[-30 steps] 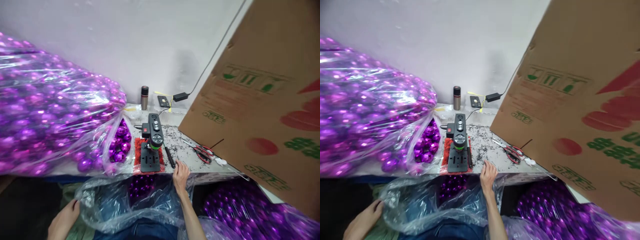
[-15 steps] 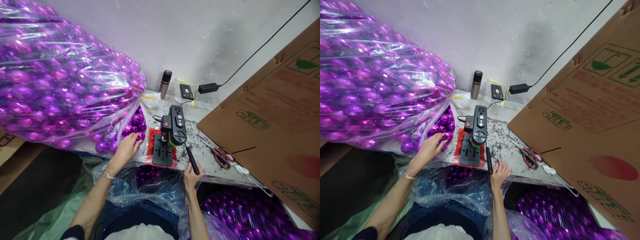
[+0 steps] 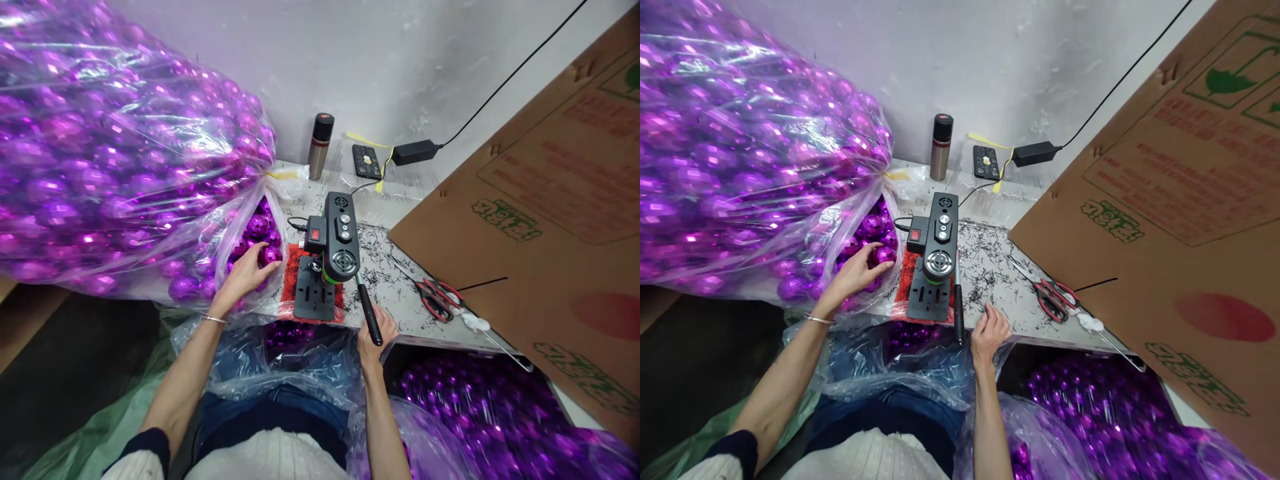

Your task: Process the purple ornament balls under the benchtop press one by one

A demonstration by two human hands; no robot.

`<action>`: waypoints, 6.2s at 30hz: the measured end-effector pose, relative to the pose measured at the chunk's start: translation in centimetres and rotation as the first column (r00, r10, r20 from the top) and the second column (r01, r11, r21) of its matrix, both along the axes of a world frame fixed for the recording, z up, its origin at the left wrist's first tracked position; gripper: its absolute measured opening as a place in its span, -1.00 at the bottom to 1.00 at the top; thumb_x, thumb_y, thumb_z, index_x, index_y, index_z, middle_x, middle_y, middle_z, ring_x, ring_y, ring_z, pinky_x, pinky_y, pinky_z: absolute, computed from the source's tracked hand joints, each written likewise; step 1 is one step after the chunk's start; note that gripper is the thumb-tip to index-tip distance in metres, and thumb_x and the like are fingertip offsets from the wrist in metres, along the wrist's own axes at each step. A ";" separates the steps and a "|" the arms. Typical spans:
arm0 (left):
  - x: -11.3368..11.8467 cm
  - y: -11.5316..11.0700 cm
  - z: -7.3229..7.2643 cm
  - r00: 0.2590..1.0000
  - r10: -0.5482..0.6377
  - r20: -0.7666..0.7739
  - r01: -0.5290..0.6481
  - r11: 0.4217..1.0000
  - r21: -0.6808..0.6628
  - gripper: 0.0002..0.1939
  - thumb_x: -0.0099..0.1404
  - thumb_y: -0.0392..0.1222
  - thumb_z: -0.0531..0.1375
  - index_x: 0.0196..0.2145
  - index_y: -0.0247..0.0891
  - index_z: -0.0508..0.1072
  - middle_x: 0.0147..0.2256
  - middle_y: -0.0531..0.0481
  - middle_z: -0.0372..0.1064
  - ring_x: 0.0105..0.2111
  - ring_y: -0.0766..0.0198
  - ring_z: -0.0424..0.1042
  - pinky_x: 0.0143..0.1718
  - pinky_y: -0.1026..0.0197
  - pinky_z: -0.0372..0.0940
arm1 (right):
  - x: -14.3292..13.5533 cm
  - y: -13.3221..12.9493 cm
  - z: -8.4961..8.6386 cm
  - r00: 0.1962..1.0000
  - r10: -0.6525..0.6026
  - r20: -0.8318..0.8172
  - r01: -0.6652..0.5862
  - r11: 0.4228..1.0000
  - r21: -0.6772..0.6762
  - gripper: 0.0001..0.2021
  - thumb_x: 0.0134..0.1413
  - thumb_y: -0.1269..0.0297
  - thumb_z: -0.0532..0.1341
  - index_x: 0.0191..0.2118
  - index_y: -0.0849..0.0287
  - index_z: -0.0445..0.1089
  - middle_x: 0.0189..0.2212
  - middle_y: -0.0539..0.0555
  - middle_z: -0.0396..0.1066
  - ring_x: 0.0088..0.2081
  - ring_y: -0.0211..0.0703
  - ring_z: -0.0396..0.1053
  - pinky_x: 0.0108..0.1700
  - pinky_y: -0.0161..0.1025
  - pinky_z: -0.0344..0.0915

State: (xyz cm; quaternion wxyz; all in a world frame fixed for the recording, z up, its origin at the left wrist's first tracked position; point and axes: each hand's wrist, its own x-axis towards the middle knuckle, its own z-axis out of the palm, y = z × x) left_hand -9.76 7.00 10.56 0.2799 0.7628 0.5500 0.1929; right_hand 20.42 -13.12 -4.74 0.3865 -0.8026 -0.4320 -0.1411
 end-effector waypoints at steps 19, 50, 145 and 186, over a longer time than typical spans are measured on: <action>4.8 -9.1 -2.3 0.150 0.709 0.689 0.289 0.635 -0.717 -0.65 0.30 -0.15 0.40 0.01 -0.26 0.55 -0.06 -0.11 0.65 -0.05 0.11 0.66 0.16 0.01 0.51 | -0.3 0.0 0.3 1.000 -0.010 -0.015 0.009 1.000 -0.018 -0.59 0.39 0.13 0.01 0.03 0.19 0.53 -0.04 0.30 0.55 0.03 0.09 0.42 0.14 0.11 0.27; 8.8 -8.2 -9.8 0.908 -0.141 0.395 0.041 0.967 0.250 -0.33 0.28 0.02 0.46 0.27 -0.15 0.40 0.15 -0.20 0.54 0.21 -0.10 0.51 0.31 -0.20 0.34 | -4.9 -0.8 14.4 0.921 0.307 0.240 -0.378 0.852 0.361 -0.45 0.28 0.15 0.28 0.31 0.18 0.25 0.11 0.31 0.36 0.02 0.03 0.46 -0.13 -0.02 0.56; 7.2 -7.6 -6.1 0.914 -0.019 0.406 0.036 0.999 -0.034 -0.37 0.29 0.05 0.40 0.22 -0.26 0.45 0.14 -0.27 0.55 0.16 -0.14 0.53 0.25 -0.18 0.38 | -9.8 4.7 20.0 0.836 0.545 0.070 -0.478 0.659 0.581 -0.66 0.41 0.46 0.07 -0.46 0.11 0.22 -0.54 -0.08 0.27 -0.44 -0.30 0.34 -0.38 -0.27 0.22; 9.1 -8.1 -9.1 0.881 -0.163 0.445 0.121 0.985 0.123 -0.34 0.32 0.05 0.42 0.26 -0.22 0.38 0.18 -0.27 0.47 0.22 -0.11 0.45 0.30 -0.22 0.31 | -9.6 4.7 12.3 0.844 0.507 0.175 -0.495 0.611 0.618 -0.63 0.49 0.27 -0.03 -0.45 0.09 0.17 -0.50 -0.08 0.27 -0.51 -0.31 0.25 -0.34 -0.19 0.30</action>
